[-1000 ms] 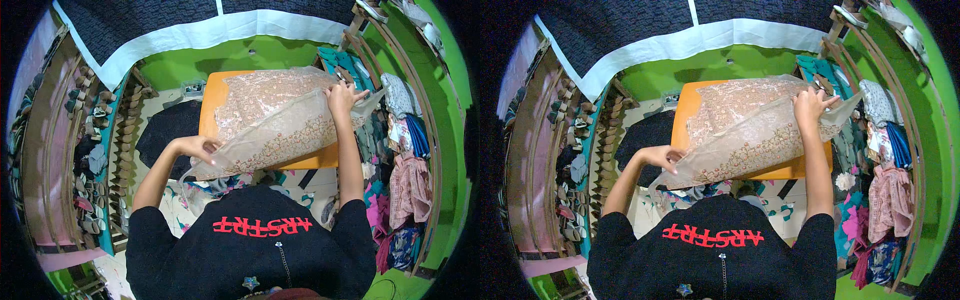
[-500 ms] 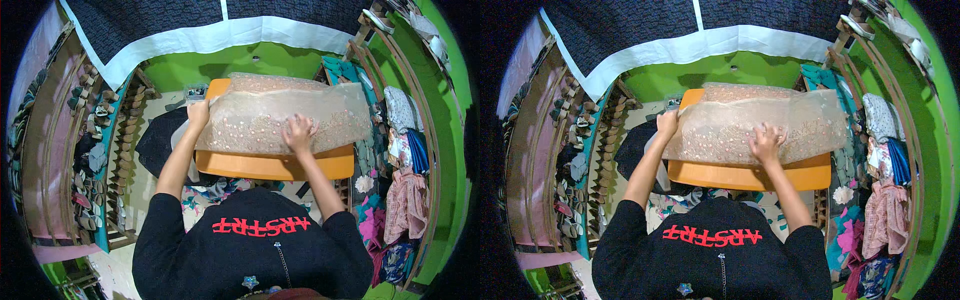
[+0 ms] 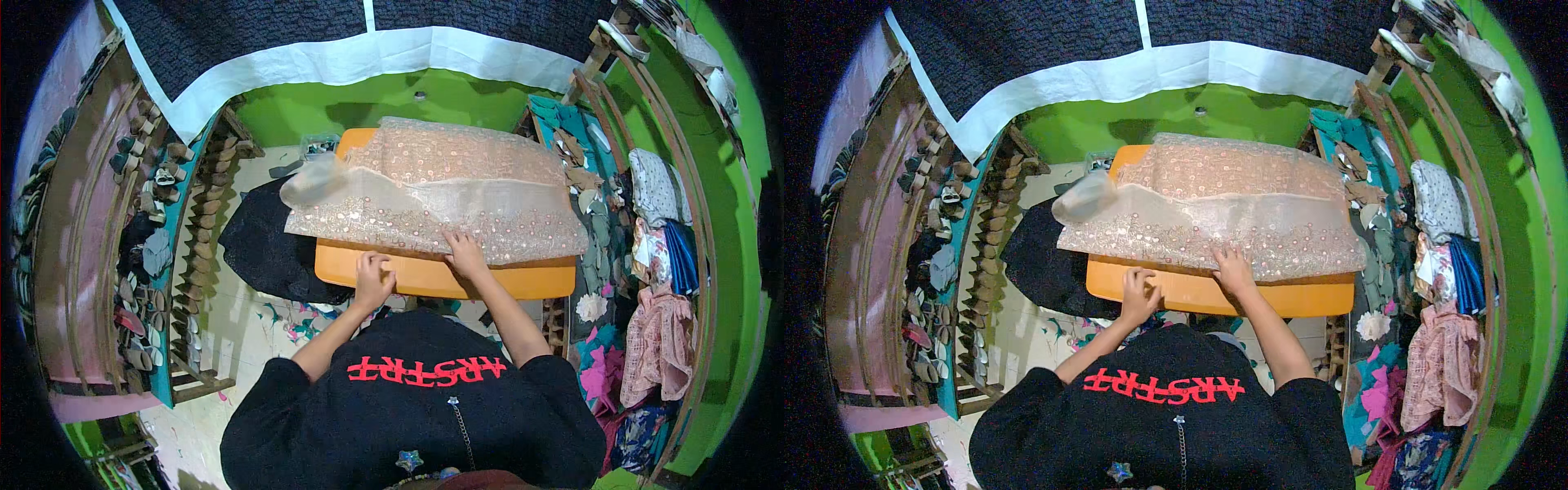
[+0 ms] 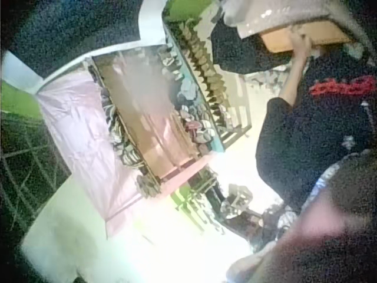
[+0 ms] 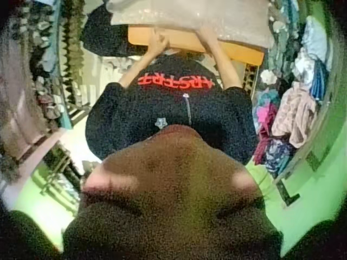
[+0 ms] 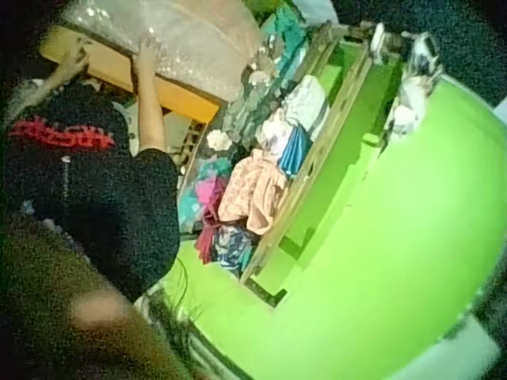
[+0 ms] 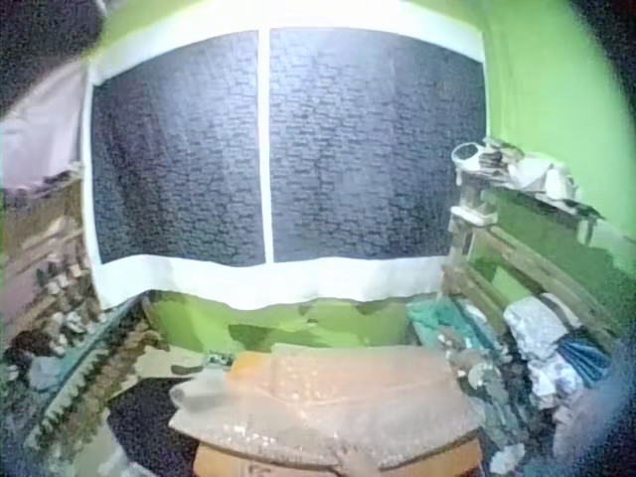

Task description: Folding various pieces of fabric and organizing them on shelves.

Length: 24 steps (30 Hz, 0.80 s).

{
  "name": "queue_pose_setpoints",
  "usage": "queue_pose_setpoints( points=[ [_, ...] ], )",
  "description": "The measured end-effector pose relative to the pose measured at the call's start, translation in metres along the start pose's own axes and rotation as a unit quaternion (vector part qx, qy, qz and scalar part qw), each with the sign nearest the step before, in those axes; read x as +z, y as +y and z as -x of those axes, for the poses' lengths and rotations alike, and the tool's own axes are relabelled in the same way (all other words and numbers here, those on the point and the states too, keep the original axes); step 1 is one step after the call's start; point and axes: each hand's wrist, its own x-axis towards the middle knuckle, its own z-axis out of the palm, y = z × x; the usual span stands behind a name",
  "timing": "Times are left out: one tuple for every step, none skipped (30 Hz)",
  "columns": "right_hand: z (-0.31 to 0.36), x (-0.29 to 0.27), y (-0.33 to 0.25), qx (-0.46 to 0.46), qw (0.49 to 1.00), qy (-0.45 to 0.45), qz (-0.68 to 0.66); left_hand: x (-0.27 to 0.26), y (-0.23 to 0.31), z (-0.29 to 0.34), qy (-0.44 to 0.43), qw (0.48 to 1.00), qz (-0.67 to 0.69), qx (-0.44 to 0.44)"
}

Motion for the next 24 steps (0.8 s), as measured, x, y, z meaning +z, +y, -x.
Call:
queue_pose_setpoints(
  points=[
    [0.001,0.000,-0.002,-0.001,1.000,0.000,0.000,0.006,-0.006,0.006,0.039,0.982,0.143,-0.120],
    [0.004,0.000,-0.004,-0.007,1.000,0.004,-0.020,0.013,-0.014,0.011,0.077,0.927,0.281,-0.236],
    [0.007,0.001,-0.009,-0.019,0.999,0.006,-0.039,0.029,-0.037,0.020,0.120,0.884,0.352,-0.283],
    [0.012,-0.001,-0.014,-0.018,0.999,0.005,-0.039,0.024,-0.039,0.018,0.119,0.884,0.352,-0.284],
    [0.018,-0.004,-0.019,-0.021,0.998,-0.029,-0.046,0.018,-0.042,0.012,0.112,0.791,0.466,-0.380],
    [0.024,-0.006,-0.025,-0.028,0.996,-0.062,-0.053,0.007,-0.041,0.007,0.106,0.674,0.565,-0.465],
    [0.032,-0.005,-0.029,-0.056,0.997,-0.029,-0.034,-0.005,-0.037,0.001,0.107,0.653,0.582,-0.473],
    [0.039,-0.004,-0.033,-0.055,0.997,-0.029,-0.034,-0.002,-0.045,0.004,0.120,0.620,0.626,-0.457],
    [0.047,-0.011,-0.040,-0.061,0.995,-0.052,-0.056,-0.009,-0.053,0.005,0.049,0.573,0.698,-0.427],
    [0.054,-0.013,-0.047,-0.068,0.992,-0.074,-0.078,-0.014,-0.058,0.007,-0.024,0.517,0.761,-0.392],
    [0.059,-0.009,-0.053,-0.059,0.991,-0.083,-0.088,-0.013,-0.056,0.011,-0.027,0.516,0.760,-0.393],
    [0.062,-0.013,-0.058,-0.056,0.991,-0.083,-0.089,-0.016,-0.047,0.013,-0.002,0.529,0.764,-0.370],
    [0.066,-0.019,-0.062,-0.058,0.986,-0.117,-0.102,-0.018,-0.041,0.015,0.023,0.541,0.766,-0.347],
    [0.070,-0.026,-0.065,-0.061,0.980,-0.152,-0.115,-0.015,-0.042,0.018,0.020,0.541,0.765,-0.348],
    [0.065,-0.044,-0.068,-0.031,0.958,-0.233,-0.163,-0.011,-0.045,0.022,0.062,0.581,0.733,-0.348],
    [0.057,-0.044,-0.063,-0.029,0.958,-0.233,-0.165,-0.008,-0.048,0.026,0.102,0.619,0.697,-0.347],
    [0.049,-0.040,-0.055,-0.012,0.961,-0.207,-0.183,-0.006,-0.055,0.027,0.114,0.612,0.681,-0.385],
    [0.042,-0.033,-0.045,0.004,0.963,-0.181,-0.200,-0.004,-0.058,0.029,0.113,0.613,0.680,-0.387],
    [0.033,-0.027,-0.033,-0.012,0.979,-0.054,-0.194,-0.003,-0.059,0.030,0.133,0.624,0.657,-0.401],
    [0.026,-0.020,-0.023,-0.028,0.979,0.075,-0.185,-0.002,-0.058,0.030,0.151,0.634,0.634,-0.415],
    [0.021,-0.012,-0.011,0.016,0.982,0.098,-0.160,-0.013,-0.033,0.019,0.206,0.662,0.578,-0.430],
    [0.015,-0.011,-0.008,0.048,0.982,0.120,-0.134,-0.012,-0.032,0.019,0.208,0.662,0.577,-0.431],
    [0.012,-0.011,-0.006,0.046,0.983,0.119,-0.135,-0.013,-0.031,0.020,0.230,0.662,0.578,-0.418],
    [0.009,-0.014,-0.006,0.108,0.984,0.042,-0.132,-0.013,-0.034,0.022,0.252,0.662,0.579,-0.404]
  ],
)
